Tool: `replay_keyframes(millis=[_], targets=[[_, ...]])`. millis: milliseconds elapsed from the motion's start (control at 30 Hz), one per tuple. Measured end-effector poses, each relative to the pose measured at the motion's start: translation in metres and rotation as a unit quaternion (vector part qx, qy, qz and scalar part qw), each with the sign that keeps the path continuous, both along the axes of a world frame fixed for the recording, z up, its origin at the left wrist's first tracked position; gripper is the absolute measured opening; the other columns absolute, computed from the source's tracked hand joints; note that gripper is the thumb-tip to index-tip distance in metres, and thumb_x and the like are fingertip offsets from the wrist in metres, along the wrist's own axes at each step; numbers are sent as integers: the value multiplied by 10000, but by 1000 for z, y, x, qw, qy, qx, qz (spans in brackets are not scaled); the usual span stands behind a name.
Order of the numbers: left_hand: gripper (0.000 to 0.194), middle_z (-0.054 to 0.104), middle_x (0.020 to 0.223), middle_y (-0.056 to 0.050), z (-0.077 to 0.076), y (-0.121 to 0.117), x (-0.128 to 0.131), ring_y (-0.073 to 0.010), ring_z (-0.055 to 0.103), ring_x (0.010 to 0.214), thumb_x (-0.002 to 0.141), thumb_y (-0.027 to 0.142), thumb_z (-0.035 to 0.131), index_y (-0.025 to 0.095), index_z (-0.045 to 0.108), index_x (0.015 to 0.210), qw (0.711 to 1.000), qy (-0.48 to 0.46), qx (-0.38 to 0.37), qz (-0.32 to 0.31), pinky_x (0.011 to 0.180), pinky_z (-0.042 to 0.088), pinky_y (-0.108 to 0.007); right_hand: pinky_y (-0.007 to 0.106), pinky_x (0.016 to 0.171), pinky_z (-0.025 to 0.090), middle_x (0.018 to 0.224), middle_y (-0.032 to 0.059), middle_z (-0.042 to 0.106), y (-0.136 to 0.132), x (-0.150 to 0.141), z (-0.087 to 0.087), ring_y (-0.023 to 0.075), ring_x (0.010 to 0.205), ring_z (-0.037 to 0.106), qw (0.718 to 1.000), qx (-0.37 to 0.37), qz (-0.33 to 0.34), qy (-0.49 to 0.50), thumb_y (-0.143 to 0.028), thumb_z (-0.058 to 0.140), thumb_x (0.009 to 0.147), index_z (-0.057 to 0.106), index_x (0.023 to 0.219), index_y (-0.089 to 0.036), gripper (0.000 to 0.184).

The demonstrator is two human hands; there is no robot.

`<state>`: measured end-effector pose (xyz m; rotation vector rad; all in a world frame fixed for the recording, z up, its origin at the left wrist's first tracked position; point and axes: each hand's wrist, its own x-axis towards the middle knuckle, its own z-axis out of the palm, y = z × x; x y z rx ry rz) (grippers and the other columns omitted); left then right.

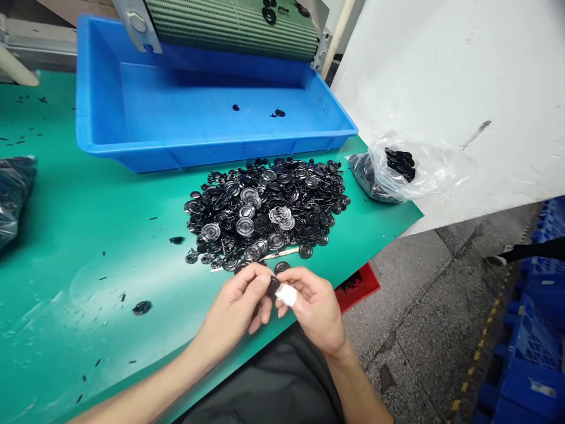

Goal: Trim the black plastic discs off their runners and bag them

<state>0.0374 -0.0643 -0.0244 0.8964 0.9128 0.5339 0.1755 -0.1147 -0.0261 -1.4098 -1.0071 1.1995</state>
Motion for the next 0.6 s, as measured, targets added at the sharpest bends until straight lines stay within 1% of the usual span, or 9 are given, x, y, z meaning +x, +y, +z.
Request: replay_keyframes(millis=[33,100,167,233,300,367,467,533,600], targets=[[344,561,496,40,0,0,-1,-68,387,388,894,520,570,184,571,822,1000,-14,-8,10,382,278,-172,209,540,530,748,-10,657,1,-3,2,102,594,624,999,24,3,-35,-160,615,840,710,899,-202,120],[337,553,546,40,1,2,-3,-60,397,416,871,499,628,178,573,782,998,-40,-35,37,390,304,-163,239,639,540,763,1,658,2,-6,5,119,672,625,989,77,27,-120,-137,584,865,729,833,-214,167],[338,514,581,47,3,4,-7,-46,361,435,827,455,706,175,549,723,992,-64,-76,76,371,285,-142,256,703,535,807,11,667,4,-3,6,130,723,624,976,104,32,-186,-113,523,890,741,870,-226,246],[303,494,626,46,6,8,-11,-43,334,457,801,389,747,175,549,717,981,-95,-120,117,343,250,-121,254,701,529,888,26,670,5,4,3,135,745,623,967,92,-8,-239,-72,462,880,731,955,-224,318],[233,473,660,41,10,11,-13,-51,347,480,799,343,740,180,581,749,968,-129,-152,150,325,251,-110,256,713,523,947,39,660,6,10,-3,146,779,623,949,67,-40,-307,-42,445,841,711,1030,-214,369],[191,458,684,34,13,14,-14,-66,390,509,795,328,727,184,607,760,959,-151,-174,167,328,302,-116,267,742,518,968,48,644,8,11,-8,162,804,620,927,46,-24,-371,-60,477,831,690,1090,-212,368],[264,448,715,25,13,14,-14,-74,410,542,788,370,733,169,591,693,956,-166,-176,167,333,318,-125,283,769,509,996,57,613,11,7,-11,182,841,619,899,37,7,-436,-110,524,856,679,1076,-221,290],[334,435,697,33,10,13,-15,-57,352,515,792,394,744,161,550,651,962,-161,-165,144,336,267,-119,288,784,502,1008,59,593,13,5,-9,188,874,617,891,39,13,-452,-134,533,881,674,1003,-218,205],[333,381,614,62,6,11,-15,-45,257,469,808,405,739,170,543,678,974,-135,-153,103,349,206,-123,290,791,495,1005,56,583,14,5,-6,184,873,611,891,36,14,-452,-164,542,901,655,952,-208,131]])
